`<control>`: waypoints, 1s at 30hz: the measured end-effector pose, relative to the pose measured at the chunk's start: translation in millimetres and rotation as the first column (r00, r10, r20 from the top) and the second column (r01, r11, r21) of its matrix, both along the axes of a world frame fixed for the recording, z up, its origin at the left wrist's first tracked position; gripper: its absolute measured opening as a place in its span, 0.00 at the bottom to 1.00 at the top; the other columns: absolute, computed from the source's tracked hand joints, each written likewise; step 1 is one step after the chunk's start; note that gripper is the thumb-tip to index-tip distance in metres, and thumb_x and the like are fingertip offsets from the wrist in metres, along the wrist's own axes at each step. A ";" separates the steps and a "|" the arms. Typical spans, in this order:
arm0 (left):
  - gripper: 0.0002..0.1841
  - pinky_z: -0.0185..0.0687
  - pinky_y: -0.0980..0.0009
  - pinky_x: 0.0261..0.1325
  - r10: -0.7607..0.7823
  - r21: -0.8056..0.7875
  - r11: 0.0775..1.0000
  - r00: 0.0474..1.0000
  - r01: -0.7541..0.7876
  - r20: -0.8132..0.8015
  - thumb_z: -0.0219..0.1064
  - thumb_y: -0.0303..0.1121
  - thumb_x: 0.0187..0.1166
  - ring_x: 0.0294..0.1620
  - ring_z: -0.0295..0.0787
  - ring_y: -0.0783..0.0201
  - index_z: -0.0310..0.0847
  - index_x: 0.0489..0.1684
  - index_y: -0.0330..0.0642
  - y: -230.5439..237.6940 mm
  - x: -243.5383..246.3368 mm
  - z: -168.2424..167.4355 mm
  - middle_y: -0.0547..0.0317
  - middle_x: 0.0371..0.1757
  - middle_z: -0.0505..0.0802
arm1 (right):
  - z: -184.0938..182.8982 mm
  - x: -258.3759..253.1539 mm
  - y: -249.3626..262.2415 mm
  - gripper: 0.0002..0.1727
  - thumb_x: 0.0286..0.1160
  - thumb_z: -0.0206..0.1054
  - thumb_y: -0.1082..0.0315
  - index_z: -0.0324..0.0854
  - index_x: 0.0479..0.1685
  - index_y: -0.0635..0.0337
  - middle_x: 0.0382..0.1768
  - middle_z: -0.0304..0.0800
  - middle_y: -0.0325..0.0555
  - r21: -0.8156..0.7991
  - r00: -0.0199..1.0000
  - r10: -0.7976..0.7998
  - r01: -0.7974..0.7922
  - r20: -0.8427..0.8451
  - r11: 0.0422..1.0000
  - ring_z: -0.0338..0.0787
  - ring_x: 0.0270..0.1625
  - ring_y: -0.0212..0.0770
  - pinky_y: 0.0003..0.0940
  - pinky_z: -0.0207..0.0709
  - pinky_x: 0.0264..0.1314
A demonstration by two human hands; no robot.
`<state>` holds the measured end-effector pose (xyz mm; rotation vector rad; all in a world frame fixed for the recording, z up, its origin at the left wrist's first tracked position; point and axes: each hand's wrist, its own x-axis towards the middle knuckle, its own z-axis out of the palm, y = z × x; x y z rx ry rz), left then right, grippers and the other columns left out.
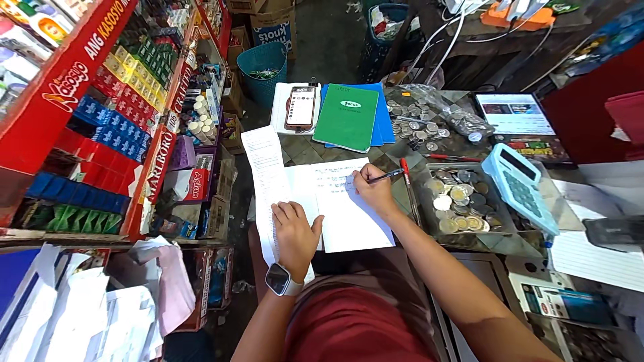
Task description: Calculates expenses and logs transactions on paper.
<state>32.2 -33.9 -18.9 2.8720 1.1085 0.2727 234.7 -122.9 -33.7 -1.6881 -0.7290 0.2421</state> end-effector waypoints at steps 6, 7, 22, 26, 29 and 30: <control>0.45 0.73 0.37 0.74 0.006 -0.066 0.998 1.000 -0.008 -0.020 0.55 0.66 0.79 0.74 0.76 0.21 0.80 0.67 0.22 -2.7 1.9 3.1 0.18 0.69 0.82 | -6.4 6.0 -5.8 0.16 0.75 0.63 0.74 0.67 0.17 0.56 0.15 0.68 0.31 -0.029 0.998 0.005 -0.003 0.065 1.000 0.71 0.17 0.21 0.17 0.69 0.24; 0.45 0.73 0.38 0.75 0.012 -0.072 0.997 1.000 -0.014 -0.025 0.55 0.66 0.79 0.75 0.76 0.22 0.80 0.67 0.23 -3.1 2.3 3.5 0.19 0.70 0.82 | -7.6 6.4 -5.9 0.16 0.75 0.63 0.73 0.66 0.18 0.56 0.15 0.68 0.30 -0.030 0.997 0.009 -0.006 0.074 1.000 0.71 0.18 0.21 0.17 0.69 0.24; 0.45 0.69 0.40 0.78 0.021 -0.112 0.993 0.998 -0.028 -0.062 0.53 0.66 0.80 0.78 0.73 0.22 0.78 0.70 0.23 -6.2 7.9 9.2 0.19 0.73 0.80 | -1.5 13.5 -11.6 0.16 0.73 0.65 0.72 0.65 0.18 0.51 0.14 0.68 0.25 -0.037 0.998 0.058 -0.057 0.032 0.998 0.71 0.17 0.16 0.13 0.69 0.23; 0.45 0.68 0.41 0.79 0.024 -0.118 0.992 0.997 -0.032 -0.069 0.53 0.66 0.80 0.79 0.72 0.23 0.78 0.70 0.24 -6.1 8.0 9.4 0.20 0.73 0.80 | -1.0 13.4 -11.1 0.16 0.73 0.65 0.72 0.66 0.18 0.51 0.14 0.68 0.24 -0.042 0.998 0.056 -0.055 0.015 0.998 0.72 0.16 0.16 0.12 0.69 0.22; 0.45 0.67 0.41 0.80 0.021 -0.127 0.991 0.997 -0.031 -0.079 0.52 0.66 0.81 0.79 0.71 0.23 0.77 0.71 0.23 -6.1 8.1 10.1 0.19 0.74 0.79 | -0.6 13.3 -11.0 0.17 0.73 0.65 0.72 0.65 0.18 0.51 0.14 0.68 0.24 -0.042 0.999 0.051 -0.050 0.010 0.998 0.71 0.16 0.16 0.12 0.69 0.22; 0.45 0.67 0.41 0.80 0.020 -0.128 0.991 0.997 -0.030 -0.081 0.52 0.66 0.81 0.79 0.71 0.23 0.77 0.71 0.23 -6.1 8.1 10.0 0.19 0.74 0.79 | -0.2 13.1 -11.1 0.17 0.73 0.65 0.72 0.65 0.19 0.51 0.14 0.68 0.24 -0.043 0.999 0.053 -0.053 0.010 0.998 0.71 0.16 0.16 0.12 0.69 0.22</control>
